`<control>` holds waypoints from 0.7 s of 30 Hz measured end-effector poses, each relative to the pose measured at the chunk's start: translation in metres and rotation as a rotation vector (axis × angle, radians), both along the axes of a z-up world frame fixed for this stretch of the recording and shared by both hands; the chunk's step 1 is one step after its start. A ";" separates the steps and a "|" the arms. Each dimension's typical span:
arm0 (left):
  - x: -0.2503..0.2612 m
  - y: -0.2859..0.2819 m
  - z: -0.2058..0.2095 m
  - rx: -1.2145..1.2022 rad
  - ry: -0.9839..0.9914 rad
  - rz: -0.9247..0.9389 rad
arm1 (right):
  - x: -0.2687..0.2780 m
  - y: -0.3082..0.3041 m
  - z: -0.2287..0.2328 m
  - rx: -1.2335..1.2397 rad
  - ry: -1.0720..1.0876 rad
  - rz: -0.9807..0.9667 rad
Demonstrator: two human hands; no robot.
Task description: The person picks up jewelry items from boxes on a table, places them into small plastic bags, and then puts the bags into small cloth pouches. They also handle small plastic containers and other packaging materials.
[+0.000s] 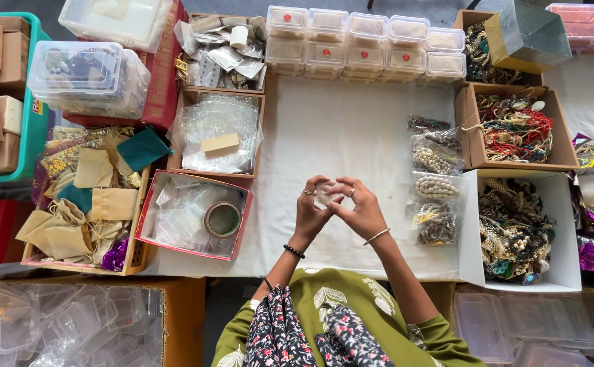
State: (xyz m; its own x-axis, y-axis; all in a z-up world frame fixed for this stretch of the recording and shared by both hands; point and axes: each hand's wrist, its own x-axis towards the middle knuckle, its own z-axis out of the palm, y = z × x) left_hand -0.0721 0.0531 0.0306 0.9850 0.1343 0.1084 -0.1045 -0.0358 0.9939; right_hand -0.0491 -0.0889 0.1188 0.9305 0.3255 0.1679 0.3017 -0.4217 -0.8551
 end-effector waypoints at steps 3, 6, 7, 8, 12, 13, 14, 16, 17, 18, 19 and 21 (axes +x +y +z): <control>0.003 0.001 0.016 0.100 -0.114 0.029 | -0.002 -0.006 -0.041 0.051 0.158 -0.083; 0.001 0.007 0.020 -0.011 -0.035 -0.032 | -0.002 -0.012 -0.051 0.105 0.082 -0.140; 0.000 0.010 0.011 -0.009 -0.033 -0.033 | -0.001 -0.013 -0.046 0.107 0.083 -0.141; -0.001 0.012 0.001 -0.108 0.037 -0.104 | 0.000 -0.014 -0.040 0.095 0.058 -0.152; -0.003 0.015 -0.009 -0.370 0.179 -0.211 | 0.003 -0.013 -0.021 0.110 0.092 -0.236; -0.004 0.014 -0.009 -0.369 0.178 -0.212 | 0.003 -0.014 -0.023 0.110 0.091 -0.237; -0.004 0.013 -0.009 -0.398 0.181 -0.171 | 0.003 -0.014 -0.025 0.104 0.068 -0.271; -0.006 0.013 -0.014 -0.427 0.183 -0.130 | 0.001 -0.016 -0.028 0.097 0.046 -0.304; -0.007 0.014 -0.018 -0.370 0.207 -0.111 | 0.000 -0.017 -0.029 0.107 0.019 -0.297; -0.007 0.015 -0.022 -0.312 0.229 -0.093 | 0.000 -0.018 -0.030 0.118 -0.010 -0.290; -0.009 0.018 -0.031 -0.312 0.227 -0.093 | 0.001 -0.020 -0.027 0.118 -0.011 -0.290; -0.012 0.023 -0.049 -0.234 0.229 0.033 | 0.002 -0.023 -0.023 0.069 -0.108 -0.316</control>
